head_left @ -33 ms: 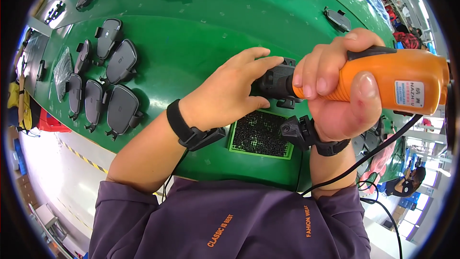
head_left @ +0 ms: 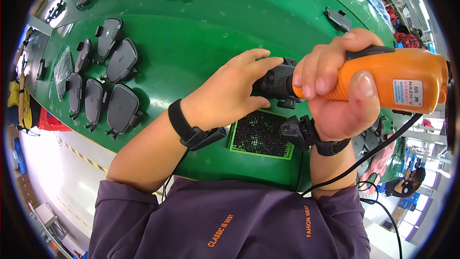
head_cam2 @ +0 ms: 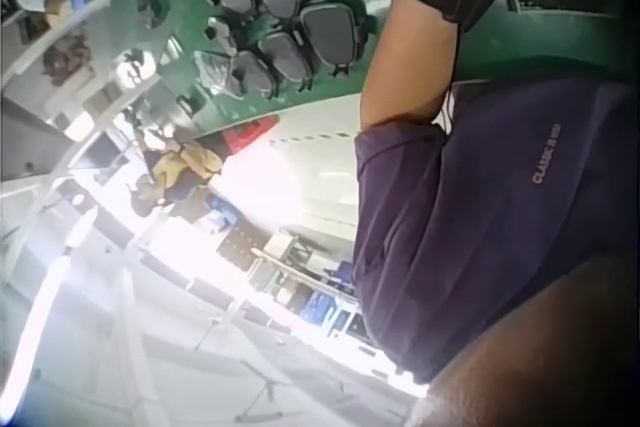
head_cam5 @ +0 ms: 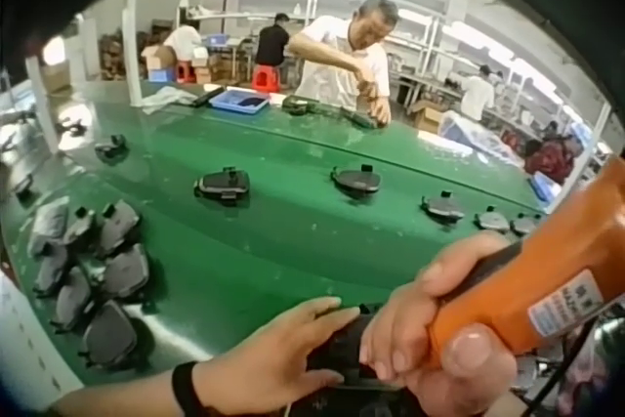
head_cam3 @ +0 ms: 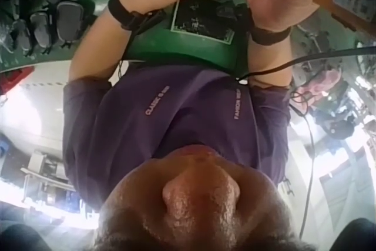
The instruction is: Assemble small plastic components by inserting screws and using an electric screwdriver.
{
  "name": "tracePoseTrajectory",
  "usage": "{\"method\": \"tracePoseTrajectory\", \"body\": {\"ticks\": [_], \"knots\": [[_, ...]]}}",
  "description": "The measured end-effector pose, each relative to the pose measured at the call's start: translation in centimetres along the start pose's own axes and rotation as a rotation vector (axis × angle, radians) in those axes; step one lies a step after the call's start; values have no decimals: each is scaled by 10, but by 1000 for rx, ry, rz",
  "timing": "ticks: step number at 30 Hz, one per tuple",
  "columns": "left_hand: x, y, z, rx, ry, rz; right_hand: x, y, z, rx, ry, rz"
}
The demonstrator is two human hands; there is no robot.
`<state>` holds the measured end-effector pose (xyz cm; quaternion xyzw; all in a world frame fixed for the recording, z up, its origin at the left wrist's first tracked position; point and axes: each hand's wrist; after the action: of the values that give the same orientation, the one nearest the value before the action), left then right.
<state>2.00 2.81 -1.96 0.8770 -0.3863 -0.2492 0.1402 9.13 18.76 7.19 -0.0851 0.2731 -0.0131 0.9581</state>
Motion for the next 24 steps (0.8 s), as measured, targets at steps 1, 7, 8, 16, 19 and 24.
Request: {"method": "tracePoseTrajectory", "body": {"ticks": [1, 7, 8, 16, 19, 24], "knots": [[0, 0, 0, 0, 2, -1, 0, 1, -1, 28, -18, 1], [-3, -2, 5, 48, -24, 25, 1, -3, -7, 78, -51, 0], [-3, -2, 6, 45, -32, 24, 1, -3, -7, 76, -55, 4], [-6, -1, 4, 18, -7, 45, -1, -6, -4, 77, -32, 19], [-7, -3, 8, 26, -28, 28, -1, -8, -2, 83, -30, 20], [-5, -5, 9, 0, -55, -18, 3, -8, -10, 84, -57, -9]]}}
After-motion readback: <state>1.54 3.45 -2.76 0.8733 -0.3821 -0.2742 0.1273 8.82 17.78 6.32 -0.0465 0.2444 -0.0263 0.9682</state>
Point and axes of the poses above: each hand's wrist, its own x-axis away from the middle knuckle, its own y-axis out of the back of the hand, z = x × y, and after that the axes turned 4 degrees about -x, right-handed
